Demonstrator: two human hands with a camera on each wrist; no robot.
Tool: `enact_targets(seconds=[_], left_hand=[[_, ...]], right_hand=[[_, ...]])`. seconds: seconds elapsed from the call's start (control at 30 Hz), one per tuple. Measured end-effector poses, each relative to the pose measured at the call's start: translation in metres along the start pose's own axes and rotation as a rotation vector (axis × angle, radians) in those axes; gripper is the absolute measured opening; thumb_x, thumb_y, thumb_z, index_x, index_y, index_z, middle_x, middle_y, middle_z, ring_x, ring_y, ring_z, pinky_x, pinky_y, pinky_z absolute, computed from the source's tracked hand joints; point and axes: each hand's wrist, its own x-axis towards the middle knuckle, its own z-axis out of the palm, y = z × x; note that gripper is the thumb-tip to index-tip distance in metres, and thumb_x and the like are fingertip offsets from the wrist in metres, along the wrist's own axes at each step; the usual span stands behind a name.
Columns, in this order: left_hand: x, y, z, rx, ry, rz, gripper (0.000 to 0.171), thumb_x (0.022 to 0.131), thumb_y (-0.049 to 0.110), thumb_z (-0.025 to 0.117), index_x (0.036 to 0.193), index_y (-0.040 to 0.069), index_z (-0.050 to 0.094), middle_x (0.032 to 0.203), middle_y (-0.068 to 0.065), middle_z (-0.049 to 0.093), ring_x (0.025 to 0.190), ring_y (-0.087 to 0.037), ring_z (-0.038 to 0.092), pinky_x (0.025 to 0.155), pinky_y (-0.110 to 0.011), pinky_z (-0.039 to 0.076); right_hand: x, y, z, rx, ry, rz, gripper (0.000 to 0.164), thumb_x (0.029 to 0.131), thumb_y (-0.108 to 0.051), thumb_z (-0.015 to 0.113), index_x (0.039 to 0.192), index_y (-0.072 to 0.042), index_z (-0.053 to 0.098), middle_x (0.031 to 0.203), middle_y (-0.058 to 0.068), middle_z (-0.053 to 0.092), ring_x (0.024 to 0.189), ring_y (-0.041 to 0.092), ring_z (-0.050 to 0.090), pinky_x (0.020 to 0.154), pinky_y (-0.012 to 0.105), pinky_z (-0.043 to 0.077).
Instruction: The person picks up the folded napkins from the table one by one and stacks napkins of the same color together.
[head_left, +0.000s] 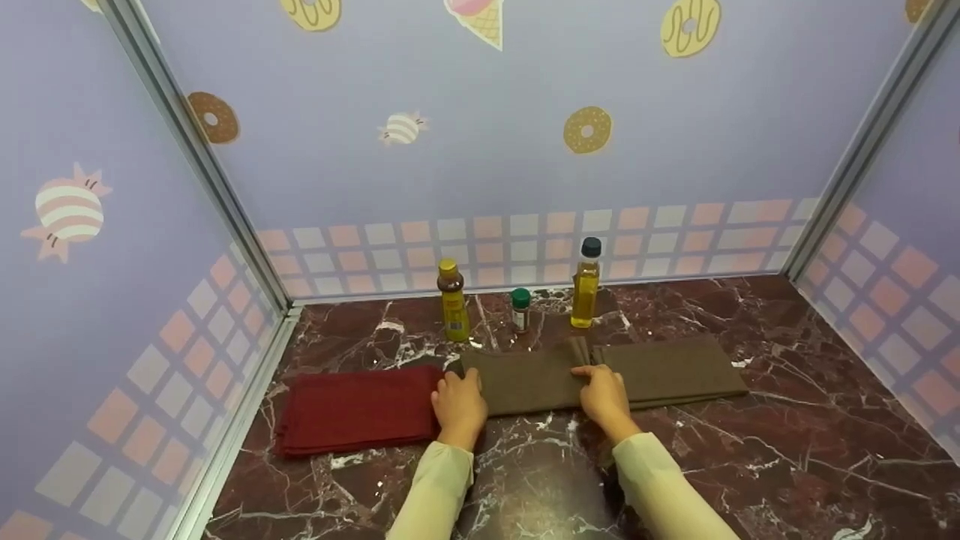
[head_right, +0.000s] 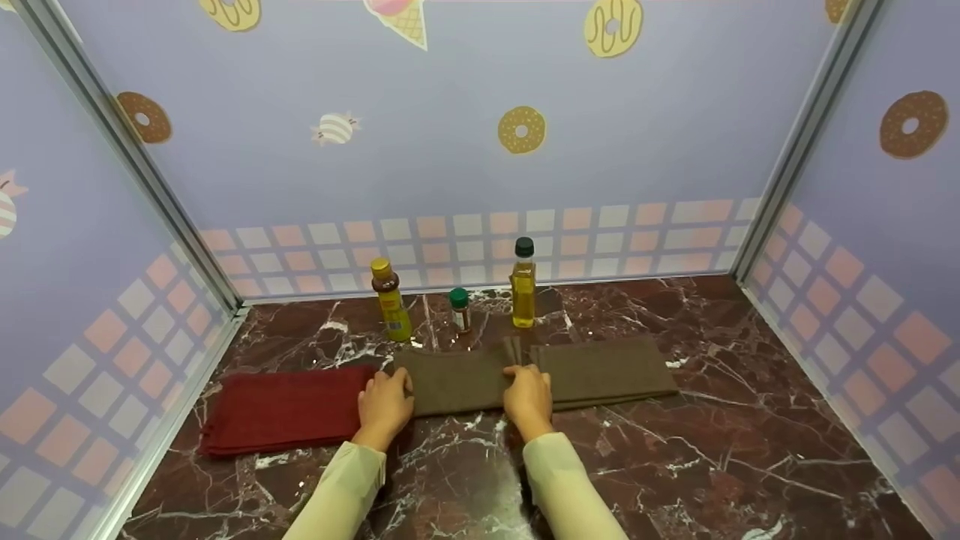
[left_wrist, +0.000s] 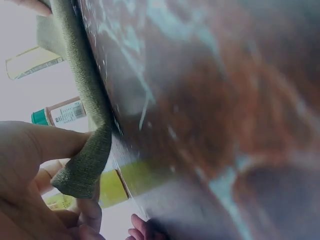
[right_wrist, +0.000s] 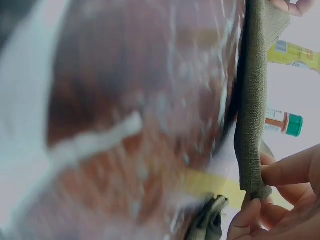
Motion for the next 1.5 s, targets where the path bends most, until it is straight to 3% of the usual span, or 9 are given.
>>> enact_targets(seconds=[0.2,0.47,0.77,1.03,1.17,1.5], left_hand=[[-0.001,0.011,0.005,-0.029,0.039,0.080,0.025,0.078,0.011,0.079,0.076,0.013,0.053,0.085,-0.012,0.055,0.085,-0.034,0.057,0.079,-0.048,0.043],[-0.006,0.037,0.013,-0.160,0.036,0.147,0.024,0.080,0.019,0.082,0.083,0.015,0.059,0.088,-0.006,0.054,0.085,-0.028,0.059,0.073,-0.042,0.040],[-0.015,0.079,0.032,-0.274,-0.004,0.214,0.021,0.082,0.019,0.081,0.094,0.013,0.065,0.095,-0.006,0.055,0.092,-0.028,0.059,0.080,-0.044,0.040],[-0.021,0.116,0.043,-0.349,-0.086,0.278,0.025,0.084,0.022,0.079,0.106,0.013,0.071,0.102,-0.006,0.059,0.099,-0.026,0.061,0.084,-0.043,0.040],[-0.023,0.128,0.048,-0.385,-0.130,0.275,0.028,0.085,0.023,0.078,0.110,0.013,0.072,0.104,-0.005,0.060,0.103,-0.025,0.060,0.085,-0.043,0.040],[-0.029,0.157,0.056,-0.355,-0.236,0.338,0.041,0.089,0.023,0.073,0.129,0.015,0.067,0.122,-0.007,0.060,0.113,-0.025,0.054,0.089,-0.042,0.041]], right_hand=[[0.006,0.012,-0.017,0.001,0.057,-0.008,0.050,0.081,0.013,0.044,0.120,-0.003,0.071,0.128,0.024,0.060,0.119,0.047,0.048,0.102,0.055,0.039],[0.013,0.035,-0.048,-0.014,0.100,0.014,0.053,0.080,0.012,0.041,0.122,-0.003,0.070,0.132,0.026,0.057,0.123,0.049,0.046,0.105,0.056,0.037],[0.016,0.071,-0.082,-0.046,0.163,0.046,0.054,0.078,0.012,0.040,0.123,-0.001,0.069,0.132,0.028,0.056,0.121,0.052,0.046,0.105,0.057,0.035],[0.015,0.098,-0.112,-0.049,0.211,0.090,0.057,0.078,0.012,0.037,0.125,0.001,0.067,0.134,0.029,0.054,0.127,0.051,0.043,0.107,0.057,0.033],[0.015,0.108,-0.123,-0.019,0.218,0.110,0.057,0.079,0.011,0.035,0.128,0.002,0.064,0.138,0.029,0.051,0.130,0.051,0.039,0.110,0.056,0.028],[0.015,0.130,-0.143,0.010,0.245,0.183,0.054,0.086,0.006,0.035,0.132,-0.001,0.062,0.144,0.026,0.047,0.128,0.052,0.036,0.104,0.064,0.028]])
